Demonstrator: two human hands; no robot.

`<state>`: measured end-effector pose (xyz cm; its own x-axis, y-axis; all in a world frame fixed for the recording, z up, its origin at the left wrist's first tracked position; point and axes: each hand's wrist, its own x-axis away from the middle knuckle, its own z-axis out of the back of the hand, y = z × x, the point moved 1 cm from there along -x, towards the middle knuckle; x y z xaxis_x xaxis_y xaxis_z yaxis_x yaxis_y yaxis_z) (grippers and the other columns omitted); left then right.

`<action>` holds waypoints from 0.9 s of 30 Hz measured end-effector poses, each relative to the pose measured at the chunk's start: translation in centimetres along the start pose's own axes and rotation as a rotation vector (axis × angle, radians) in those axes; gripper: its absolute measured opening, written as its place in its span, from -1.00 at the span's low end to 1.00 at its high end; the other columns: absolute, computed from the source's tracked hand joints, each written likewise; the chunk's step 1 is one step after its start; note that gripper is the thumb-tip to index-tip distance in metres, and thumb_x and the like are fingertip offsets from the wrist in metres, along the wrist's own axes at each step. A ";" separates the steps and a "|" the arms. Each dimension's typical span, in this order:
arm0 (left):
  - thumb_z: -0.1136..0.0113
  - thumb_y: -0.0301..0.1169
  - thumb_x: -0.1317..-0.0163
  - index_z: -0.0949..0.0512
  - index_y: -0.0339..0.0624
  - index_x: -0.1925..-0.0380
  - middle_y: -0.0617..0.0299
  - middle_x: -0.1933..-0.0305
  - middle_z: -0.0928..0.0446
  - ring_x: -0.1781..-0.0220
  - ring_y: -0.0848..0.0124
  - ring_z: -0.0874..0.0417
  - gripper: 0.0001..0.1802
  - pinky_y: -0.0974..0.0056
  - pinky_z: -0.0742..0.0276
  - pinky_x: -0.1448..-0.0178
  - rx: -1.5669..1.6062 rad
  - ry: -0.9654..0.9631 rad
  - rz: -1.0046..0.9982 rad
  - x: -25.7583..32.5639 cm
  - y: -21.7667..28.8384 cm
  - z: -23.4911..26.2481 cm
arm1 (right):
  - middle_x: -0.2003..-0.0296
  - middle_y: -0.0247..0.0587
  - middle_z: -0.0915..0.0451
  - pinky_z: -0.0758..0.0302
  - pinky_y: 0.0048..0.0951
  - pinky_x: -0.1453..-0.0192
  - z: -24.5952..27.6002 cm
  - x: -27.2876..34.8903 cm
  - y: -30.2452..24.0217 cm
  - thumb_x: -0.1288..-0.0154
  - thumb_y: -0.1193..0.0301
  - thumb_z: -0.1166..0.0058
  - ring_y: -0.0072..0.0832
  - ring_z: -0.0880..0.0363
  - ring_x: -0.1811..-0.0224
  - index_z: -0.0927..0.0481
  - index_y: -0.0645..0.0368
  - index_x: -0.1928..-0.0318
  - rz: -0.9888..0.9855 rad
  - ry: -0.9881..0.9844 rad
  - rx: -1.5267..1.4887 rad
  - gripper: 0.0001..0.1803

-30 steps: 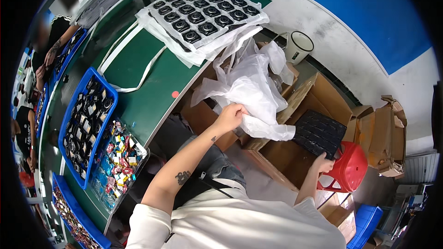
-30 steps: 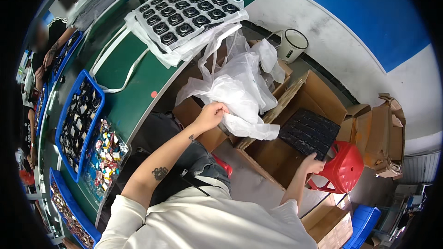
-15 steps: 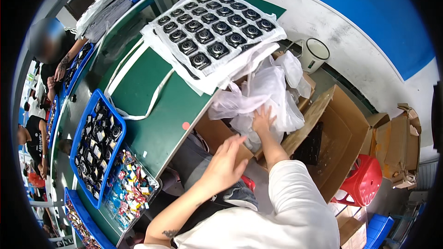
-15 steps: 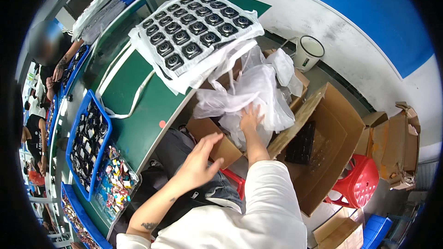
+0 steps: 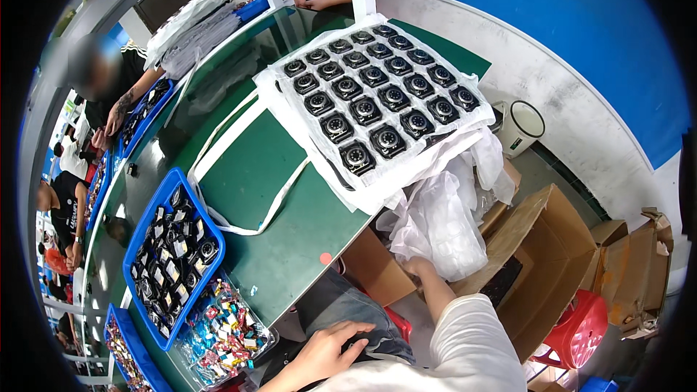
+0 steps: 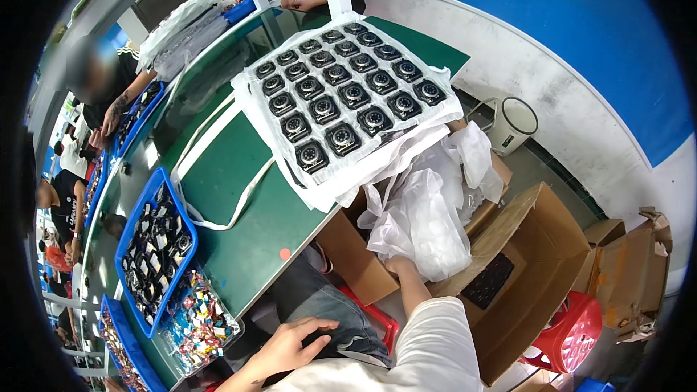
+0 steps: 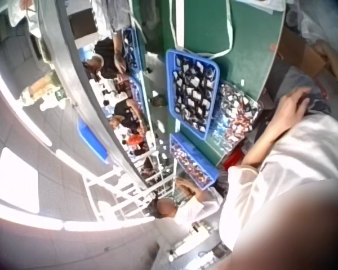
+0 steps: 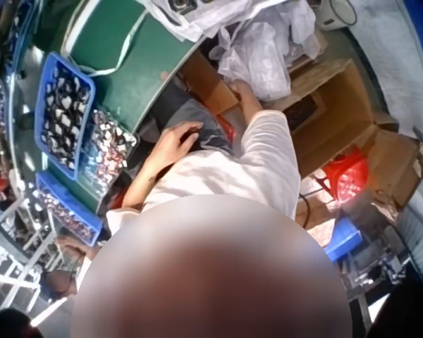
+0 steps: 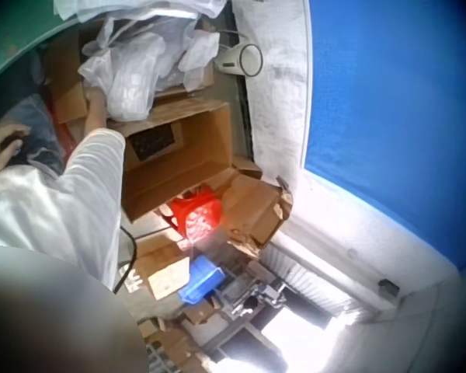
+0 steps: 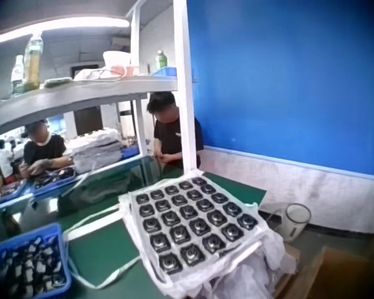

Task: Assembling camera lens components on a factory production line.

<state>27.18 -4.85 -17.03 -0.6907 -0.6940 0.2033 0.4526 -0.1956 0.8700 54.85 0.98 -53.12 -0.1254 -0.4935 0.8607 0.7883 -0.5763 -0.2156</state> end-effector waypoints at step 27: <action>-0.20 -0.31 -0.15 -0.37 -0.58 -0.06 -0.08 -0.05 -0.46 0.03 0.34 -0.50 -0.42 0.24 -0.44 -0.09 0.409 0.593 0.140 -15.3 7.6 12.2 | 0.13 0.19 -0.59 -0.46 -0.22 -0.07 33.2 28.5 -8.5 0.05 0.06 -0.25 -0.10 -0.57 0.00 -0.63 0.31 0.13 0.352 1.395 -0.477 -0.41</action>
<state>34.30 12.73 -8.05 -0.1680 -0.9745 0.1487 0.1880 0.1164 0.9753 64.63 13.44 -11.42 -0.6464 -0.6933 -0.3186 0.6704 -0.3166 -0.6711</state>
